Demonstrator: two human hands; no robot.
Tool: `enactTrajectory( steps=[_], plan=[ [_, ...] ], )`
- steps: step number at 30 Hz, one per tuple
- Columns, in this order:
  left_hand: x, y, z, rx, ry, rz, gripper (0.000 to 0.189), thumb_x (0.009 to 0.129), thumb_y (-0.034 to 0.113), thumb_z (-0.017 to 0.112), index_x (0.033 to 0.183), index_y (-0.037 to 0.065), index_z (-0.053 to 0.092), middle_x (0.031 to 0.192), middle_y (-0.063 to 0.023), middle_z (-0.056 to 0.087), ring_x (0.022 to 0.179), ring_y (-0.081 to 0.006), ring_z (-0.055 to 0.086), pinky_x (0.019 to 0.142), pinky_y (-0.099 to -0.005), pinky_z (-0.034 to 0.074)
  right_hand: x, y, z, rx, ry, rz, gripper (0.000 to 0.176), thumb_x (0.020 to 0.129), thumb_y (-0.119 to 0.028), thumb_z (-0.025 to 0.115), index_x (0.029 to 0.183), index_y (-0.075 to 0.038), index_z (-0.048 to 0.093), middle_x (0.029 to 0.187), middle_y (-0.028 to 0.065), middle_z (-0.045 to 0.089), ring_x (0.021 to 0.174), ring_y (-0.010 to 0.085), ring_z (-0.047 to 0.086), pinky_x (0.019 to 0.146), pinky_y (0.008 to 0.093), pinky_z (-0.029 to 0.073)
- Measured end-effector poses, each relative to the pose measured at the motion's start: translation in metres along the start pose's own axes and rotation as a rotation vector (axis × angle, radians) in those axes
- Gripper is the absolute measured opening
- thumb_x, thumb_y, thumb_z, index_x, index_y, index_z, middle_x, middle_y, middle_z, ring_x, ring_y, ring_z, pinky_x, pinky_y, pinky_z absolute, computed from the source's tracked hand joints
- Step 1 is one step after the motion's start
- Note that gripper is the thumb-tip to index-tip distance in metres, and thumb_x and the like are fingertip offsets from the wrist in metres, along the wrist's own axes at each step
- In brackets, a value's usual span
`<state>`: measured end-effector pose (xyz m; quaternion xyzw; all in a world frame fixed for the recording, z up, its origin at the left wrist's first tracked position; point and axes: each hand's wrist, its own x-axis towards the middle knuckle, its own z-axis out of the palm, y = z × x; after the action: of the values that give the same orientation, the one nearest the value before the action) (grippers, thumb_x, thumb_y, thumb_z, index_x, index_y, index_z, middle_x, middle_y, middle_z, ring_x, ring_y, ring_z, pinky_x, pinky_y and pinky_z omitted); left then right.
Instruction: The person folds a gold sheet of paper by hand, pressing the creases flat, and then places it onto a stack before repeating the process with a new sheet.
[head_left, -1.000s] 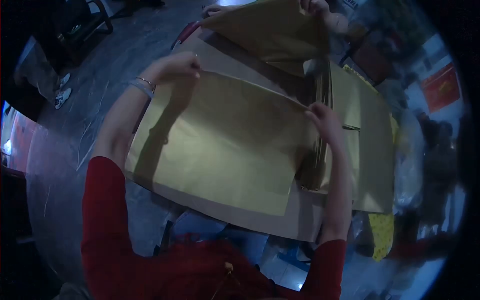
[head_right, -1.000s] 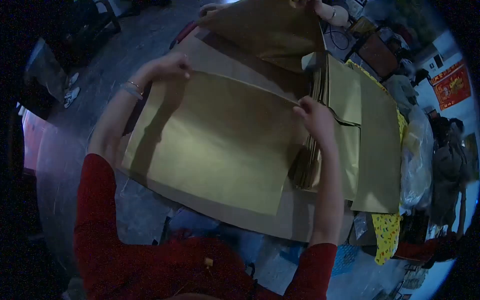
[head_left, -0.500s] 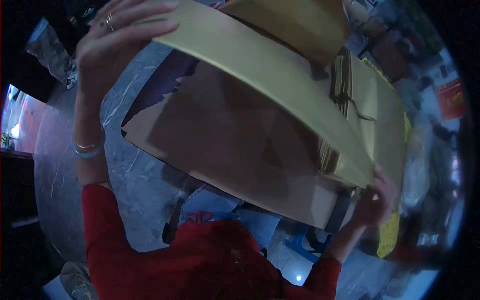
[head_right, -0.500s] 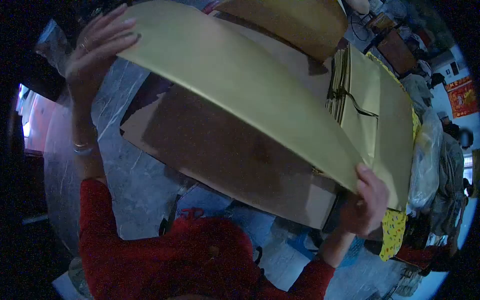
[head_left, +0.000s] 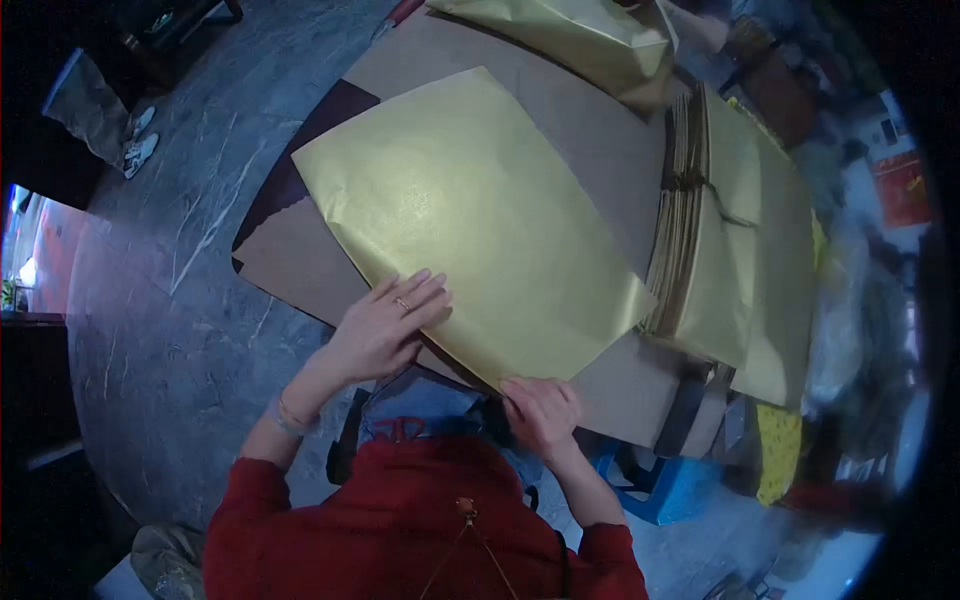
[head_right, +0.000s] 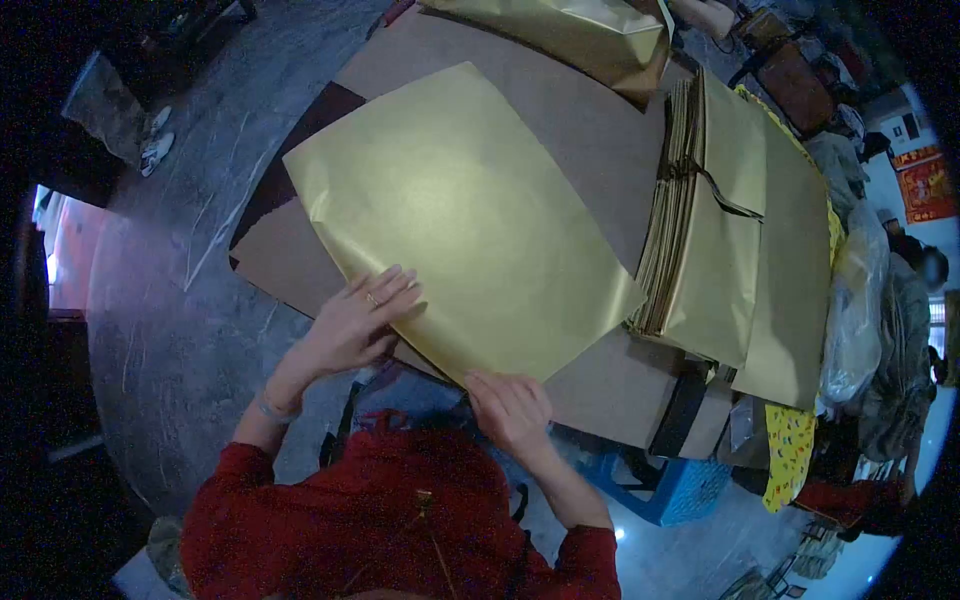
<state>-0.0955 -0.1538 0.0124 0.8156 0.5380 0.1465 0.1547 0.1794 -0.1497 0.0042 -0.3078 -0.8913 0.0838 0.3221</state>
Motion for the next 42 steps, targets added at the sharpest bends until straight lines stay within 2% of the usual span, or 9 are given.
enactTrajectory(
  steps=[17, 20, 22, 26, 27, 30, 32, 40, 42],
  plan=[
    [-0.047, -0.031, 0.040, -0.609, 0.281, -0.093, 0.025, 0.084, 0.014, 0.060, 0.108, 0.014, 0.068, 0.109, -0.0004, 0.068, 0.112, -0.0251, 0.059, 0.103, -0.0462, 0.037, -0.016, 0.113, -0.065, 0.251, -0.154, 0.605, 0.042, 0.095, -0.011, 0.045, 0.136, -0.004, 0.043, 0.141, 0.0140, 0.042, 0.130, 0.0278, 0.040, 0.107, 0.0393, 0.032],
    [-0.053, -0.037, 0.033, -0.716, 0.259, -0.119, 0.024, 0.085, 0.014, 0.059, 0.108, 0.012, 0.068, 0.109, -0.0001, 0.068, 0.112, -0.0234, 0.059, 0.104, -0.0454, 0.036, -0.038, 0.146, -0.037, 1.245, 0.541, 0.154, 0.043, 0.096, -0.006, 0.040, 0.138, -0.002, 0.038, 0.142, 0.0134, 0.040, 0.132, 0.0275, 0.038, 0.107, 0.0379, 0.033],
    [-0.051, -0.037, 0.020, -0.934, 0.196, -0.179, 0.024, 0.086, 0.015, 0.057, 0.107, 0.009, 0.069, 0.108, -0.0032, 0.068, 0.111, -0.0205, 0.060, 0.106, -0.0426, 0.035, -0.040, 0.137, -0.075, 0.787, -0.164, 0.755, 0.049, 0.096, -0.009, 0.044, 0.142, -0.002, 0.031, 0.147, 0.0124, 0.033, 0.136, 0.0260, 0.031, 0.109, 0.0381, 0.030],
    [-0.049, -0.048, 0.021, -0.963, 0.167, -0.186, 0.025, 0.086, 0.016, 0.055, 0.105, 0.008, 0.070, 0.106, -0.0060, 0.069, 0.109, -0.0210, 0.061, 0.106, -0.0408, 0.034, -0.066, 0.173, -0.006, 2.130, 0.352, 0.259, 0.061, 0.092, -0.022, 0.053, 0.143, 0.001, 0.028, 0.148, 0.0154, 0.028, 0.138, 0.0253, 0.027, 0.112, 0.0373, 0.023],
    [-0.047, -0.045, 0.015, -1.035, 0.139, -0.180, 0.026, 0.087, 0.014, 0.052, 0.104, 0.007, 0.070, 0.105, -0.0070, 0.069, 0.109, -0.0212, 0.061, 0.107, -0.0405, 0.034, -0.040, 0.143, -0.026, 1.273, 0.088, 0.407, 0.066, 0.092, -0.027, 0.053, 0.144, 0.001, 0.023, 0.151, 0.0141, 0.023, 0.139, 0.0255, 0.023, 0.113, 0.0380, 0.019],
    [-0.040, -0.047, 0.014, -1.166, 0.063, -0.186, 0.026, 0.087, 0.010, 0.050, 0.104, 0.005, 0.070, 0.105, -0.0084, 0.069, 0.107, -0.0213, 0.061, 0.108, -0.0398, 0.033, -0.013, 0.156, -0.023, 1.847, 0.184, 0.798, 0.056, 0.098, -0.036, 0.041, 0.143, -0.004, 0.029, 0.148, 0.0085, 0.031, 0.139, 0.0258, 0.023, 0.115, 0.0378, 0.012],
    [-0.043, -0.044, 0.014, -1.236, 0.014, -0.235, 0.026, 0.087, 0.008, 0.049, 0.103, 0.004, 0.070, 0.104, -0.0089, 0.069, 0.107, -0.0213, 0.061, 0.109, -0.0395, 0.032, 0.003, 0.135, -0.045, 0.323, -0.278, 0.222, 0.056, 0.085, -0.038, 0.056, 0.123, 0.002, 0.055, 0.137, 0.0127, 0.048, 0.139, 0.0268, 0.026, 0.115, 0.0414, 0.008],
    [-0.026, -0.039, 0.004, -0.995, 0.142, -0.496, 0.031, 0.089, 0.028, 0.060, 0.092, -0.003, 0.067, 0.078, -0.0062, 0.066, 0.075, -0.0114, 0.062, 0.066, -0.0260, 0.050, -0.036, 0.130, -0.038, 0.524, -0.246, 0.364, 0.030, 0.082, -0.023, 0.063, 0.098, 0.001, 0.069, 0.097, 0.0098, 0.069, 0.096, 0.0238, 0.063, 0.095, 0.0378, 0.042],
    [-0.012, -0.040, -0.002, -0.983, -0.040, -0.913, 0.041, 0.093, 0.036, 0.054, 0.084, -0.003, 0.064, 0.064, -0.0032, 0.058, 0.064, -0.0085, 0.057, 0.057, -0.0251, 0.047, -0.023, 0.119, -0.037, 0.633, -0.142, 0.992, 0.028, 0.082, -0.017, 0.068, 0.101, 0.003, 0.065, 0.092, 0.0074, 0.067, 0.086, 0.0164, 0.061, 0.079, 0.0321, 0.047]
  ],
)
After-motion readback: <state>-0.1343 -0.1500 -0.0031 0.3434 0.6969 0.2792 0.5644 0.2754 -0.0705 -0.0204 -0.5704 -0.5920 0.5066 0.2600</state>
